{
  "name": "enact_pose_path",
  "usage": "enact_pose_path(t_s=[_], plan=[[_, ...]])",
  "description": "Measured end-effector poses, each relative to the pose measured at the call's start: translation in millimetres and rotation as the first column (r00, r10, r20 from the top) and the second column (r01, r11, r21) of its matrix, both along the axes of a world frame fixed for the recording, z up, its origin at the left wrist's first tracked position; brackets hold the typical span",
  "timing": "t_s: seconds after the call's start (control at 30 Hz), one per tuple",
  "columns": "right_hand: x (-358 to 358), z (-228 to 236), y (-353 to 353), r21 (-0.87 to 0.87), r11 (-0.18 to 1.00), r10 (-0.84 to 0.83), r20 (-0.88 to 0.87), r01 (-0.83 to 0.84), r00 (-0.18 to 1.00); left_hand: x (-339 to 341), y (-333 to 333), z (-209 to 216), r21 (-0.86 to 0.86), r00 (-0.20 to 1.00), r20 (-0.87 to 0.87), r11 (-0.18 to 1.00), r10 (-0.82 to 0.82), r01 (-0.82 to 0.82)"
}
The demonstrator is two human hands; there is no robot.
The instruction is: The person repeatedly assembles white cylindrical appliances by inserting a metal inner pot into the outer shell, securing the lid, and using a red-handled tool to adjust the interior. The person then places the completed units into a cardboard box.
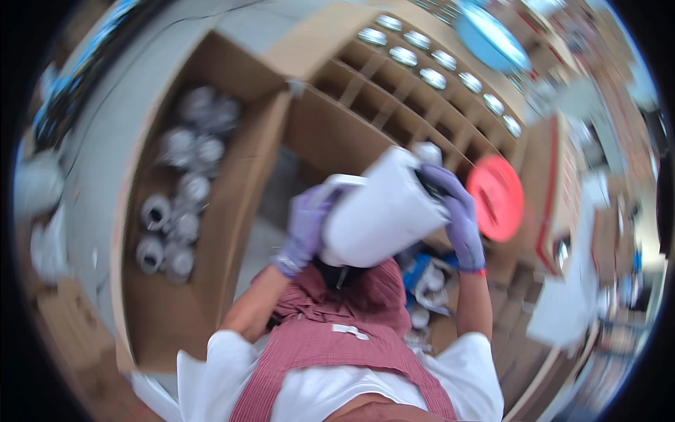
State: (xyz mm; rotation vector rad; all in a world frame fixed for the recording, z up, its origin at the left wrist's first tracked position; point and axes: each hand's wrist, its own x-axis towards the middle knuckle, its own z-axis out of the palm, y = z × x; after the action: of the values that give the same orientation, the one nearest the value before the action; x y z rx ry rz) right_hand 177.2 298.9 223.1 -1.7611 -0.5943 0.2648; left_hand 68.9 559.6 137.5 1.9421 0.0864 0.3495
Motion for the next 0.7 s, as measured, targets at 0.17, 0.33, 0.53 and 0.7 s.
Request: enact_pose_path(t_s=[0.17, 0.33, 0.53, 0.7], plan=[[63, -39, -156, -0.566, 0.644, -0.387, 0.339, 0.514, 0.858, -1, 36, 21, -0.542, 0.97, -0.207, 0.81, 0.129, -0.224], [95, -107, -225, -0.882, 0.029, -0.345, 0.432, 0.47, 0.833, 4, 64, -16, -0.289, 0.984, -0.176, 0.953, 0.037, -0.087], [113, -121, -240, -0.793, 0.153, -0.311, 0.528, 0.59, 0.79, 10, 62, -14, -0.417, 0.96, -0.249, 0.909, -0.126, 0.012], [50, -13, -109, 0.174, 0.896, -0.242, -0.58, 0.409, 0.778, 26, 76, -19, -0.47, 0.897, -0.319, 0.873, -0.308, 0.132]])
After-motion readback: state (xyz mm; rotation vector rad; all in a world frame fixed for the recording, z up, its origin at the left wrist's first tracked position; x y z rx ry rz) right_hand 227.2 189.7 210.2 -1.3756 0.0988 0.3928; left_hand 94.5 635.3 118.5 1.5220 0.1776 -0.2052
